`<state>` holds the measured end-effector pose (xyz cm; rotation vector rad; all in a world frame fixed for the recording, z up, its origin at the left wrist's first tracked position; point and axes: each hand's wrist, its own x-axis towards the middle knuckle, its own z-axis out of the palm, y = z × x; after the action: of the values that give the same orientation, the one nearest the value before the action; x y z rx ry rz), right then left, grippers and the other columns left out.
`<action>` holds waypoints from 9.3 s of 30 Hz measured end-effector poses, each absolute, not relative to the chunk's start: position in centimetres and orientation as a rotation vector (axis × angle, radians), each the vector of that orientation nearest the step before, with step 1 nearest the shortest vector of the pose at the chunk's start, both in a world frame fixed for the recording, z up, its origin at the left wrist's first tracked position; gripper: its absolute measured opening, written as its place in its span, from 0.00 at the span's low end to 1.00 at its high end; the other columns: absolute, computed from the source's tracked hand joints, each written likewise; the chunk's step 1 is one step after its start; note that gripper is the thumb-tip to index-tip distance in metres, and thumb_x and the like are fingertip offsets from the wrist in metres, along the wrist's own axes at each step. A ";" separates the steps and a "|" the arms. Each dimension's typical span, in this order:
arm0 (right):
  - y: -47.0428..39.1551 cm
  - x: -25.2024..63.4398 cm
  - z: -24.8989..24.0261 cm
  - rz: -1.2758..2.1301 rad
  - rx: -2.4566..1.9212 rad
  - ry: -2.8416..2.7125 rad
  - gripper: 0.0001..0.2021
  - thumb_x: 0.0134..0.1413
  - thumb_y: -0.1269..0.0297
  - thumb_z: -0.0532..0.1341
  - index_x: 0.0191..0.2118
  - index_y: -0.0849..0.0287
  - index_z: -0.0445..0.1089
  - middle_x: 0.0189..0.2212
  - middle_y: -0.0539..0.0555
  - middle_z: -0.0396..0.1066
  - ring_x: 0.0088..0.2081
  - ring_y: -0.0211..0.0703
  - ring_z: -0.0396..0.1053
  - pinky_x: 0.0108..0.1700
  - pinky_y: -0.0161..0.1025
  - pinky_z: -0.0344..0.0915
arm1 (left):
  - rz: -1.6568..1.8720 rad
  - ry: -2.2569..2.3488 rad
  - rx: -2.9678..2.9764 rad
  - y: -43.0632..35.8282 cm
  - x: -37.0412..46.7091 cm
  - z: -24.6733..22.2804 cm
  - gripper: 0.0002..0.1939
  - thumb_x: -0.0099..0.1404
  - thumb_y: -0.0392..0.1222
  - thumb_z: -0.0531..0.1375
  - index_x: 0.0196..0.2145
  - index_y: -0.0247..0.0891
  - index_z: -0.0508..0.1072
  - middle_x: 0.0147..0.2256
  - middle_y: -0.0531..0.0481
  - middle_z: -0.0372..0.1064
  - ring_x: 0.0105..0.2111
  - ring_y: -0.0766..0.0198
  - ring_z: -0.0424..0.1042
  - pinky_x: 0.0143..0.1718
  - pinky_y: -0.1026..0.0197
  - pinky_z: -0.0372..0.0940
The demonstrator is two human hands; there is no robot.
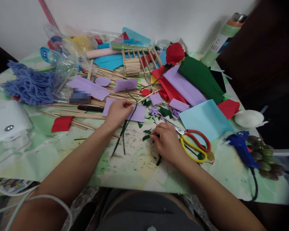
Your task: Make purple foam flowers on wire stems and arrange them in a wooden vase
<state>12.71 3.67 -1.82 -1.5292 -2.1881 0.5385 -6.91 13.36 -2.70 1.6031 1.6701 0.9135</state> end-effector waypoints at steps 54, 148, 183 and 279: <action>-0.9 24.1 0.5 0.356 -2.266 -1.981 0.26 0.44 0.61 0.58 0.52 0.60 0.58 0.28 0.54 0.69 0.23 0.46 0.67 0.24 0.38 0.59 | 0.995 1.085 0.654 8.5 -4.3 -1.1 0.11 0.49 0.41 0.68 0.29 0.33 0.73 0.25 0.50 0.72 0.24 0.72 0.68 0.29 0.69 0.63; 1.2 16.1 1.6 0.648 -1.827 -2.252 0.26 0.46 0.57 0.59 0.53 0.60 0.58 0.33 0.56 0.72 0.28 0.45 0.67 0.27 0.35 0.54 | 0.890 0.967 0.627 7.4 -4.1 -0.7 0.17 0.44 0.41 0.71 0.30 0.31 0.73 0.20 0.51 0.71 0.21 0.72 0.69 0.23 0.72 0.62; 1.2 17.0 2.8 0.671 -1.794 -2.362 0.15 0.48 0.58 0.58 0.42 0.55 0.61 0.24 0.49 0.69 0.21 0.40 0.63 0.23 0.33 0.46 | 0.693 0.979 0.754 8.0 -5.1 -0.5 0.11 0.48 0.40 0.68 0.27 0.32 0.74 0.23 0.48 0.73 0.21 0.72 0.69 0.26 0.69 0.64; 8.4 10.2 9.1 0.460 -1.052 -2.064 0.08 0.56 0.72 0.53 0.26 0.59 0.60 0.26 0.50 0.63 0.31 0.40 0.60 0.33 0.35 0.53 | 1.609 0.866 0.852 9.3 -5.2 2.2 0.13 0.56 0.43 0.63 0.33 0.38 0.61 0.23 0.58 0.59 0.17 0.76 0.54 0.20 0.71 0.51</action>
<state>10.16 8.42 9.08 -1.0515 -2.0639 0.4598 -5.16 9.31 2.21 0.8516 0.8661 1.6091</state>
